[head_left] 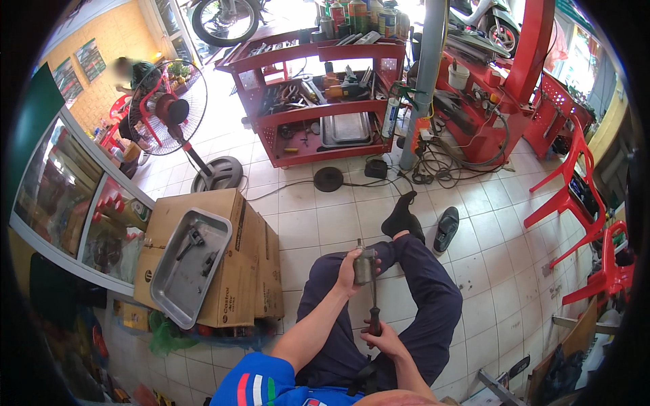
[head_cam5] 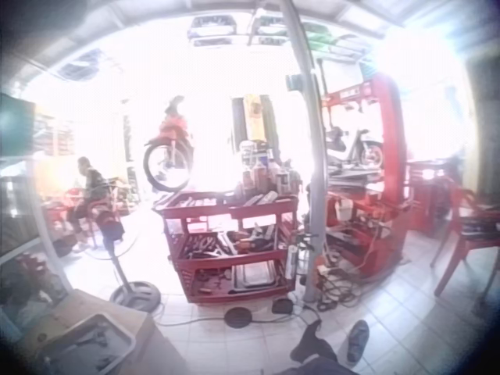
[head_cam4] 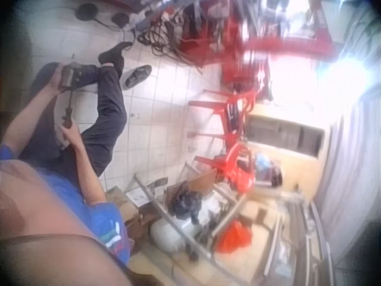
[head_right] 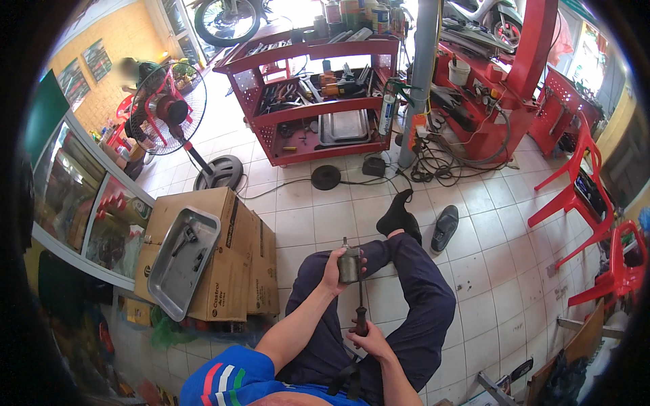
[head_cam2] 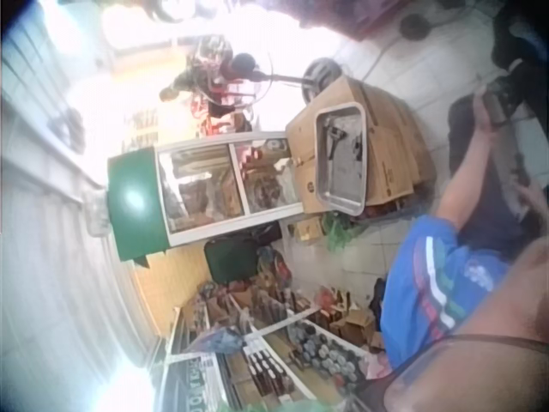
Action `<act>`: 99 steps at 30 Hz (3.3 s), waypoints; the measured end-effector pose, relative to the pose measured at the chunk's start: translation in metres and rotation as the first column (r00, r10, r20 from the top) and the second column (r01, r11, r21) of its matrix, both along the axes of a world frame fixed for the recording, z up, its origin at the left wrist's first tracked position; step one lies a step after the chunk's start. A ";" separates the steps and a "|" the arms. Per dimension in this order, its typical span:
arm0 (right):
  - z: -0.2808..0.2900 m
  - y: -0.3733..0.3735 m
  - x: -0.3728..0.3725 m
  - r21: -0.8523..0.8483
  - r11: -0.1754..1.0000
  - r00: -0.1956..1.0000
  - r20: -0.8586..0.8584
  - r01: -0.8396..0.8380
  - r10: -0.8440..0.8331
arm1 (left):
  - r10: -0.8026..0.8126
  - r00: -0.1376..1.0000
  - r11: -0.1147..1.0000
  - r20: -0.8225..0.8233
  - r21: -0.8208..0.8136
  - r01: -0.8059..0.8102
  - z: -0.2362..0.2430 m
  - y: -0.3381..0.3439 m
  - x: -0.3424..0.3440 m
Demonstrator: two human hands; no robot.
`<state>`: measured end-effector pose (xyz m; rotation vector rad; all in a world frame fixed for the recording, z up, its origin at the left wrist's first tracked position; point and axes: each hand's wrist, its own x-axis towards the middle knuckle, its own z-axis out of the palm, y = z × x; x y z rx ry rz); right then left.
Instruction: The person disassembles a starter motor using a screwdriver and then handles internal mechanical parts in a tray.
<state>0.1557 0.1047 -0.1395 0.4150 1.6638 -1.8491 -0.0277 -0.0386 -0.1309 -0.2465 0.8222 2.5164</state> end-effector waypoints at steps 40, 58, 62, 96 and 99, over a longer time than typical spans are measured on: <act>0.011 0.002 -0.001 0.008 0.999 0.999 0.001 -0.043 0.043 | 0.040 0.999 0.999 -0.009 0.016 -0.039 0.004 -0.001 0.001; -0.033 -0.003 0.009 0.187 0.981 0.835 -0.546 0.041 0.069 | 0.040 0.999 0.999 0.010 0.026 -0.040 0.005 -0.002 -0.003; 0.016 -0.007 0.002 0.166 0.975 0.988 -0.072 0.146 -0.135 | 0.073 0.997 0.997 -0.001 0.032 -0.073 0.004 -0.005 -0.002; 0.023 -0.011 -0.003 0.140 0.944 0.936 -0.233 0.300 -0.263 | 0.113 0.992 0.993 0.061 0.024 -0.115 0.006 -0.004 -0.009; 0.008 -0.005 -0.005 0.390 0.898 0.960 -0.257 0.204 -0.107 | 0.058 0.994 0.997 0.091 0.044 -0.062 -0.003 -0.008 -0.007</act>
